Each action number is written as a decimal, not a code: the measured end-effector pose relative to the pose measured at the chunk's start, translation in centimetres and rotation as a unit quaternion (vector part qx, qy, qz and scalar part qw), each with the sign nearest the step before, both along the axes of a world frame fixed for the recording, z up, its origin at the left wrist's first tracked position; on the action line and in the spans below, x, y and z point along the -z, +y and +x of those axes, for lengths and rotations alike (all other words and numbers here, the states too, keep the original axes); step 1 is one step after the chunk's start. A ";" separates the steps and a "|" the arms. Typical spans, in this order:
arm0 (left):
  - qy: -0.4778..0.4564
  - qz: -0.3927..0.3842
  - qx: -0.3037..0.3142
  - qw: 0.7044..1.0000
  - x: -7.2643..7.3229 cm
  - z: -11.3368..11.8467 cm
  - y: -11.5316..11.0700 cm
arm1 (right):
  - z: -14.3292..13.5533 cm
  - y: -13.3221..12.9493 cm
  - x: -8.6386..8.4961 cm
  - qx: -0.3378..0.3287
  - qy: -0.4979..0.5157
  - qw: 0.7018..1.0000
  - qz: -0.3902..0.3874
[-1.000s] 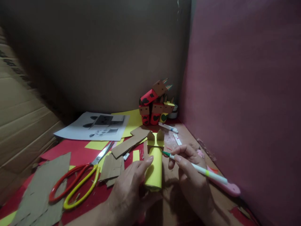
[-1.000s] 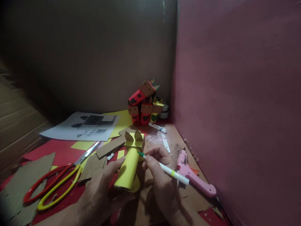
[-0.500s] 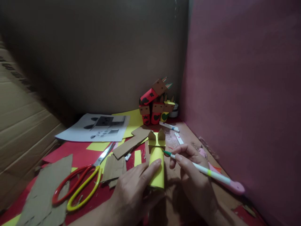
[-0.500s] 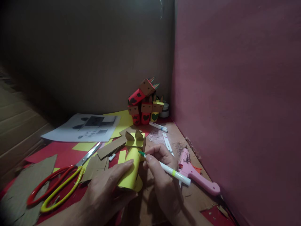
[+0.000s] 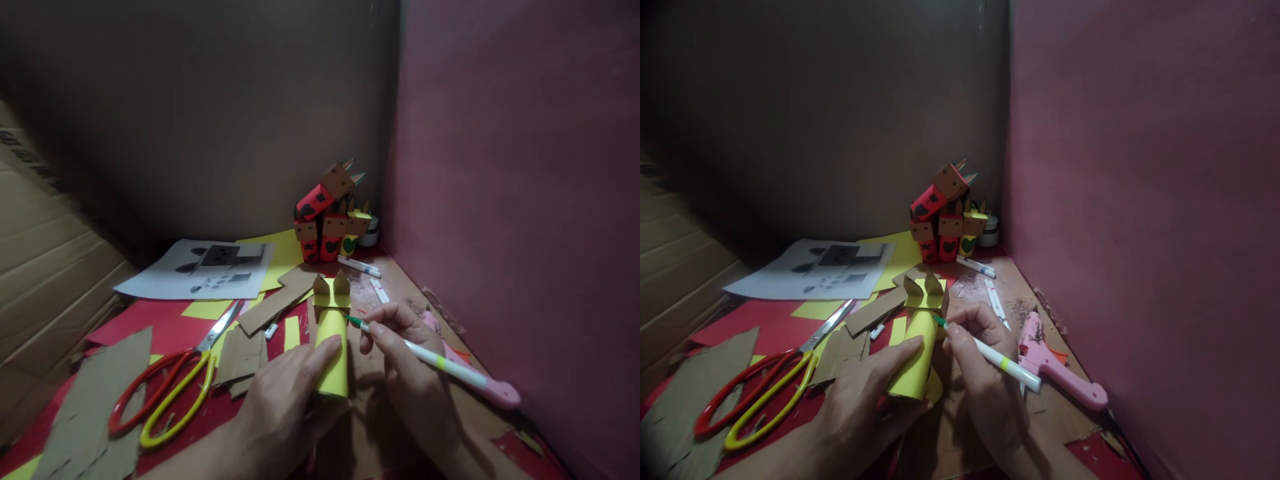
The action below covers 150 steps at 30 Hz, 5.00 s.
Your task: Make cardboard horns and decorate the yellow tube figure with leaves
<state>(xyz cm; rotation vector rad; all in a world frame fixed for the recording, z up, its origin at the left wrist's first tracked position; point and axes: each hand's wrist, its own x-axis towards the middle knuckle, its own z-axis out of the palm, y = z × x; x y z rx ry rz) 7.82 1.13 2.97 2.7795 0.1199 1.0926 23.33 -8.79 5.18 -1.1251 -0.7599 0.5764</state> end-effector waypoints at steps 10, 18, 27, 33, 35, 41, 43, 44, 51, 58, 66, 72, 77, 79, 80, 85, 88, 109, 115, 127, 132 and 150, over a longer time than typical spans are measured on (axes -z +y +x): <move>-0.006 0.016 -0.006 1.000 -0.2 0.3 -0.2 | 0.1 0.2 0.0 0.008 -0.023 1.000 0.010; -0.005 0.017 -0.006 1.000 0.1 0.1 -0.1 | -0.1 0.2 -0.1 0.014 -0.028 0.999 0.004; -0.001 0.008 -0.006 1.000 -0.1 0.2 -0.1 | -0.1 -0.1 -0.1 0.010 -0.012 1.000 -0.004; -0.001 0.001 0.010 1.000 -0.3 0.2 -0.2 | -0.3 -0.1 0.0 -0.008 -0.004 1.000 0.002; -0.001 -0.003 0.012 1.000 -0.2 0.2 -0.2 | -0.3 0.0 0.1 -0.022 0.012 1.000 0.011; -0.018 0.018 0.007 1.000 0.1 0.2 -0.1 | 0.0 0.0 0.0 0.011 0.001 1.000 -0.002; -0.023 0.020 0.010 0.999 0.0 0.2 0.0 | 0.0 -0.1 0.0 0.012 -0.001 1.000 -0.021; -0.024 0.018 0.011 0.999 0.0 0.2 0.0 | 0.0 -0.1 0.0 0.013 -0.004 1.000 -0.022; -0.024 0.021 0.010 0.999 0.0 0.2 -0.1 | -0.1 -0.1 -0.1 -0.001 0.003 1.000 -0.017; -0.024 0.022 0.007 0.999 0.2 0.2 0.0 | 0.0 -0.3 0.0 0.006 -0.018 0.999 -0.029; -0.024 0.014 0.013 1.000 0.0 0.2 -0.1 | -0.2 -0.5 0.1 0.001 -0.006 1.000 -0.020; -0.023 0.022 0.001 1.000 0.3 0.1 -0.1 | -0.3 -0.5 0.2 0.013 -0.039 0.999 0.011; -0.019 0.026 -0.004 0.999 0.3 0.1 0.0 | -0.3 -0.6 0.4 0.004 -0.035 0.999 0.008; -0.022 0.023 -0.005 0.999 0.3 0.1 0.0 | -0.4 -0.6 0.3 -0.001 -0.025 1.000 0.011; -0.022 0.020 -0.001 1.000 0.2 0.2 0.0 | -0.5 -0.7 0.2 -0.004 -0.020 1.000 0.012; -0.023 0.008 0.020 1.000 0.1 0.2 0.0 | -0.7 -0.7 0.1 -0.018 -0.018 1.000 0.009; -0.024 0.012 0.013 1.000 0.1 0.3 0.0 | -0.7 -0.6 0.0 -0.019 0.011 0.999 0.025; -0.022 0.013 0.006 1.000 0.2 0.2 -0.1 | -0.5 -0.3 -0.2 0.017 -0.034 0.999 0.020; -0.022 0.012 0.009 1.000 0.0 0.2 -0.2 | -0.6 -0.4 -0.2 0.010 -0.016 1.000 0.007; -0.021 0.016 0.005 1.000 0.0 0.2 -0.1 | -0.7 -0.7 -0.1 -0.003 -0.028 1.000 -0.007; -0.022 0.025 -0.002 0.999 0.0 0.1 -0.2 | -0.7 -0.8 -0.2 -0.010 -0.024 1.000 -0.009; -0.021 0.008 0.009 1.000 0.4 0.1 0.0 | -0.7 -0.7 -0.4 -0.004 0.011 1.000 -0.002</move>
